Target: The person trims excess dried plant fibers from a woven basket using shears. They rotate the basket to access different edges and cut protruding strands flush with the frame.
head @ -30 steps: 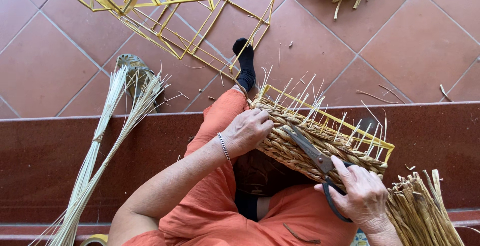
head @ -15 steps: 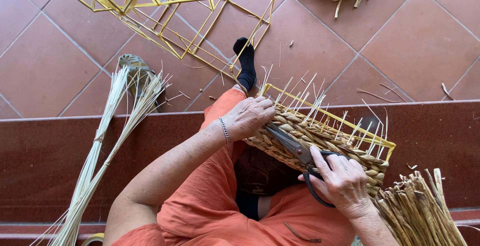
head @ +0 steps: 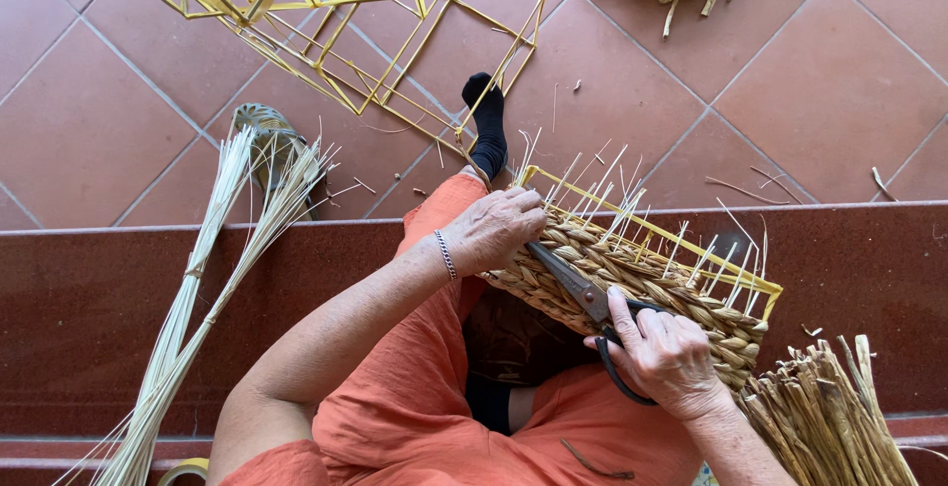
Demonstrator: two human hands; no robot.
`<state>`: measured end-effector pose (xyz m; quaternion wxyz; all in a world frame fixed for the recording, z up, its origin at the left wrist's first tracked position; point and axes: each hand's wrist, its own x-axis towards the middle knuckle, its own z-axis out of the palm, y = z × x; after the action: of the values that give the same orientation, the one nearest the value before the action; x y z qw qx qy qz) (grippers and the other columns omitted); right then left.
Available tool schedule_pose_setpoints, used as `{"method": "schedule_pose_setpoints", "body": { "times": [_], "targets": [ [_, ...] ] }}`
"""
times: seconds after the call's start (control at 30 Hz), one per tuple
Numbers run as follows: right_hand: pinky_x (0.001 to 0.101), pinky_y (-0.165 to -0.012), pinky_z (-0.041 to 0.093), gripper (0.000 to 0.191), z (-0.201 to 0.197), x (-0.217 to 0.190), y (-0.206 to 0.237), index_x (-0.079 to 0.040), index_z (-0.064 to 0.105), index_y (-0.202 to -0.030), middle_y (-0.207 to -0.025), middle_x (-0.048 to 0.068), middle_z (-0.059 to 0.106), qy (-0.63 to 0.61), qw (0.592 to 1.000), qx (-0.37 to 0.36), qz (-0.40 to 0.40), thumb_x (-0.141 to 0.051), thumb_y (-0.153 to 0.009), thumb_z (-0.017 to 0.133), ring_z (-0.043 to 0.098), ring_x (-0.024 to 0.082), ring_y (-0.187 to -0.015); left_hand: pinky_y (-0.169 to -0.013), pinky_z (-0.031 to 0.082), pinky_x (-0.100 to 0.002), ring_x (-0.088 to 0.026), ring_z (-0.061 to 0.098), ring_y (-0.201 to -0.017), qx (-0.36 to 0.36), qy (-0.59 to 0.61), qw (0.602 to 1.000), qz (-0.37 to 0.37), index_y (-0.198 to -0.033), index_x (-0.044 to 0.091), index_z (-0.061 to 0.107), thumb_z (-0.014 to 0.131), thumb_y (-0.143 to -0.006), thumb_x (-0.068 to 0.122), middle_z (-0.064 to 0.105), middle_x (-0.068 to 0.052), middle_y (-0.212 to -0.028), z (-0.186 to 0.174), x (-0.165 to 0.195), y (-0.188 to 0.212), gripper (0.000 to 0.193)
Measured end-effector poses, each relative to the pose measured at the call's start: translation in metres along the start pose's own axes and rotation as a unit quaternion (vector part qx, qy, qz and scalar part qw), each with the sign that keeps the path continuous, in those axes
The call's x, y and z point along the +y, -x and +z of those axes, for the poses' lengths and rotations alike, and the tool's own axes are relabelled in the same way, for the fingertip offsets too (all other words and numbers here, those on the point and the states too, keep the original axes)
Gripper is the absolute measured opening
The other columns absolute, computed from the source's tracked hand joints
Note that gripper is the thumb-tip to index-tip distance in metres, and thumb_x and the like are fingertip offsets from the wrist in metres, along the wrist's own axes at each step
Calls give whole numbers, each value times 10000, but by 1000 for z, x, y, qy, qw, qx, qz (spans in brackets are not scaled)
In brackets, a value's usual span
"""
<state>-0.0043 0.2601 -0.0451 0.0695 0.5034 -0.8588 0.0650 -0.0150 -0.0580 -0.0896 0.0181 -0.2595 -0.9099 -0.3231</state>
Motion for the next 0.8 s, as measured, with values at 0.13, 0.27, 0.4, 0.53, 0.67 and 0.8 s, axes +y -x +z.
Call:
{"method": "schedule_pose_setpoints", "body": {
  "times": [0.13, 0.27, 0.4, 0.53, 0.67, 0.8],
  "targets": [
    [335, -442, 471, 726, 0, 0, 0, 48, 650, -1296, -574, 18, 523, -13, 1000, -4, 4, -525, -854, 710, 535, 147, -473, -838, 485, -387, -273, 576, -943, 32, -34, 999, 2, -917, 67, 613, 761, -712, 17, 563, -103, -958, -2, 3, -2, 257],
    [358, -432, 462, 741, -8, 5, 21, -22, 673, -1260, -586, 33, 614, -48, 993, 31, 107, -590, -786, 734, 534, 165, -443, -823, 522, -393, -239, 597, -891, 79, -52, 992, -81, -921, 57, 580, 687, -903, 15, 563, -85, -920, -19, 5, 7, 116],
    [280, -674, 581, 656, -10, 13, 75, 12, 581, -1392, -931, 82, 705, -119, 943, 140, 277, -492, -985, 682, 694, 152, -806, -880, 555, -423, -325, 654, -1009, 132, -68, 972, -182, -1130, 38, 598, 643, -860, 55, 618, -157, -1108, -49, 5, 45, 275],
    [239, -704, 591, 553, 2, 25, 136, 6, 575, -1440, -924, 48, 708, -193, 828, 200, 487, -394, -1070, 674, 713, 124, -820, -911, 514, -455, -435, 599, -1132, 81, -25, 965, -247, -1383, 20, 499, 759, -834, 207, 512, -281, -1427, -41, 23, 74, 635],
    [225, -772, 544, 533, 19, 25, 159, 41, 534, -1419, -963, 24, 684, -283, 780, 282, 481, -390, -1132, 659, 655, 76, -886, -1038, 470, -445, -416, 558, -1301, 79, 84, 954, -276, -1467, 6, 424, 773, -904, 324, 533, -253, -1432, -3, 51, 81, 735],
    [251, -552, 467, 600, 19, 15, 157, 10, 531, -1454, -826, 17, 609, -268, 740, 229, 572, -407, -1034, 628, 580, 70, -685, -1059, 465, -404, -354, 568, -1326, 119, 179, 925, -314, -1513, -8, 369, 757, -893, 318, 541, -252, -1445, 27, 72, 75, 800]
  ]
}}
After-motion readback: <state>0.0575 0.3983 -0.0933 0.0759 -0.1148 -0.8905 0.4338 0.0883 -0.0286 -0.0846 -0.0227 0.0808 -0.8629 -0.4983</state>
